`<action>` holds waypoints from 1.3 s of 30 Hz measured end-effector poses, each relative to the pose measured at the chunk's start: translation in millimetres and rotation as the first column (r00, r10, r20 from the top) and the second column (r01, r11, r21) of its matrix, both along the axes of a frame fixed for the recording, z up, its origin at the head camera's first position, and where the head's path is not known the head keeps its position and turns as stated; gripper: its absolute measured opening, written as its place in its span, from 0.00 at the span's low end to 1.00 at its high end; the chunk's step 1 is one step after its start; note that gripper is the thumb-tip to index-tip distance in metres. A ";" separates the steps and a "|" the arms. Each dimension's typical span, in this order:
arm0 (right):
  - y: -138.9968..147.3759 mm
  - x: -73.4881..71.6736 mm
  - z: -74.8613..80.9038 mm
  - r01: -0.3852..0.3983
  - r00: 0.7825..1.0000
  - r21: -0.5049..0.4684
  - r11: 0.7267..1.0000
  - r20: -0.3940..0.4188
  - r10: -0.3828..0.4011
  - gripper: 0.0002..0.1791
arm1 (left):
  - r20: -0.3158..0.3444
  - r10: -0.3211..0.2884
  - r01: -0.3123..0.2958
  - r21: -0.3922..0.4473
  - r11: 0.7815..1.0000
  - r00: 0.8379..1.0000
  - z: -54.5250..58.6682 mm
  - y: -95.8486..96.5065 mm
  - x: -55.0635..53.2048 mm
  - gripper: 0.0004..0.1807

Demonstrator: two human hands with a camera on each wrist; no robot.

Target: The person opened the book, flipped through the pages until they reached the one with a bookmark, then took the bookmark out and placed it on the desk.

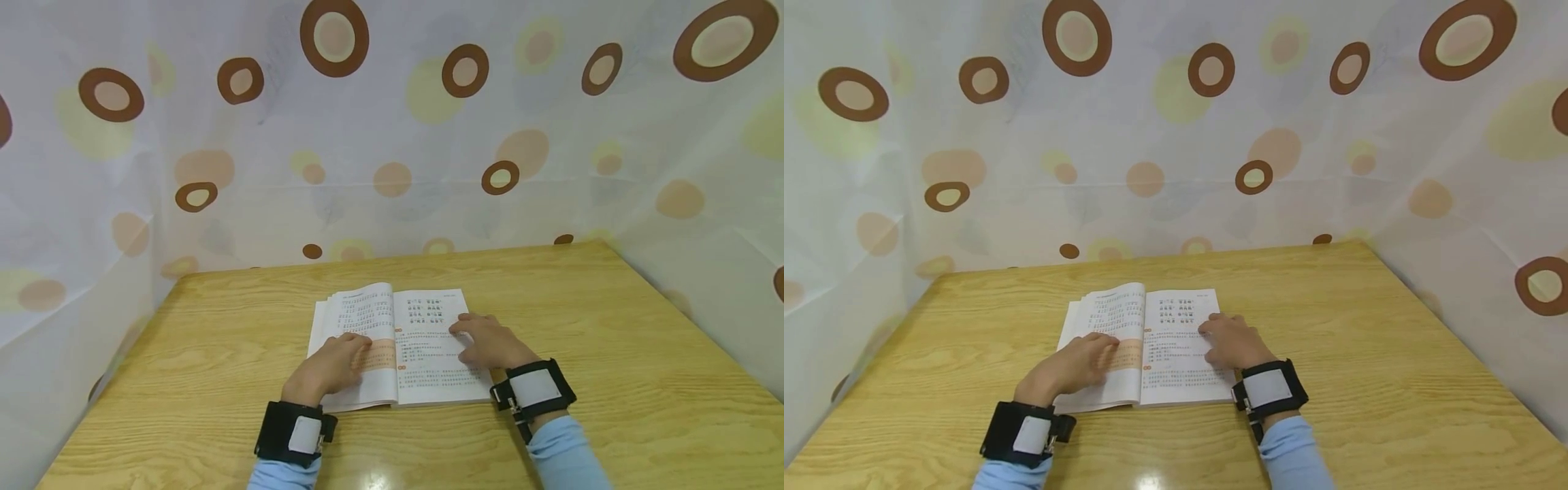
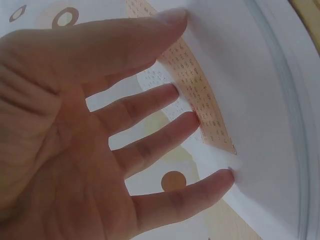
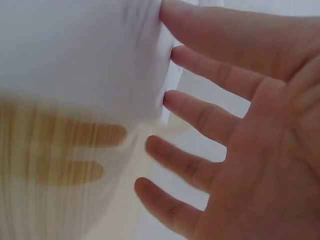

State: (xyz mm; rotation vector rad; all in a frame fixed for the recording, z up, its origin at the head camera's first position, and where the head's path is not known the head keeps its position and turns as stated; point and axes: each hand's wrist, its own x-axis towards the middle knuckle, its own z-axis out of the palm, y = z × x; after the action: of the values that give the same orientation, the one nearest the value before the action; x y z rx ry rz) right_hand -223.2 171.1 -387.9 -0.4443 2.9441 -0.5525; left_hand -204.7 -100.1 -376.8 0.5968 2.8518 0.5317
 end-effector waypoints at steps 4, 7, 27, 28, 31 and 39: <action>9.8 -0.1 -0.1 0.009 1.000 -0.011 1.000 -0.008 -0.010 0.23 | 0.004 0.025 -0.025 -0.022 0.999 1.000 0.1 0.3 1.0 0.30; 12.3 0.1 -0.4 -0.012 1.000 -0.020 1.000 -0.014 0.012 0.23 | -0.002 0.023 -0.024 -0.028 0.999 1.000 -0.3 0.2 0.9 0.30; 10.7 -0.7 -0.1 0.117 0.993 0.029 0.993 0.029 -0.117 0.31 | -0.005 0.031 -0.031 -0.045 0.999 1.000 1.0 -0.5 1.9 0.30; 10.7 -0.5 0.2 0.127 0.991 0.033 0.991 0.036 -0.128 0.31 | -0.005 0.028 -0.029 -0.045 0.999 1.000 1.2 -0.6 2.0 0.30; 10.7 -0.5 0.6 0.123 0.991 0.040 0.992 0.044 -0.125 0.28 | -0.006 0.024 -0.024 -0.046 0.999 1.000 1.4 -0.4 1.9 0.30; 9.0 -1.8 2.5 0.072 0.997 0.085 0.994 -0.031 -0.070 0.09 | 0.000 0.025 -0.025 -0.048 0.999 1.000 1.4 -0.3 2.6 0.30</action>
State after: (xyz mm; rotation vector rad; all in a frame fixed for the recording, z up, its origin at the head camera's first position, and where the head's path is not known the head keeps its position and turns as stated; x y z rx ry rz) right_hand -225.0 180.1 -385.4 -0.3419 3.0066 -0.4275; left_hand -202.1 -100.4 -375.4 0.5537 2.8657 0.4654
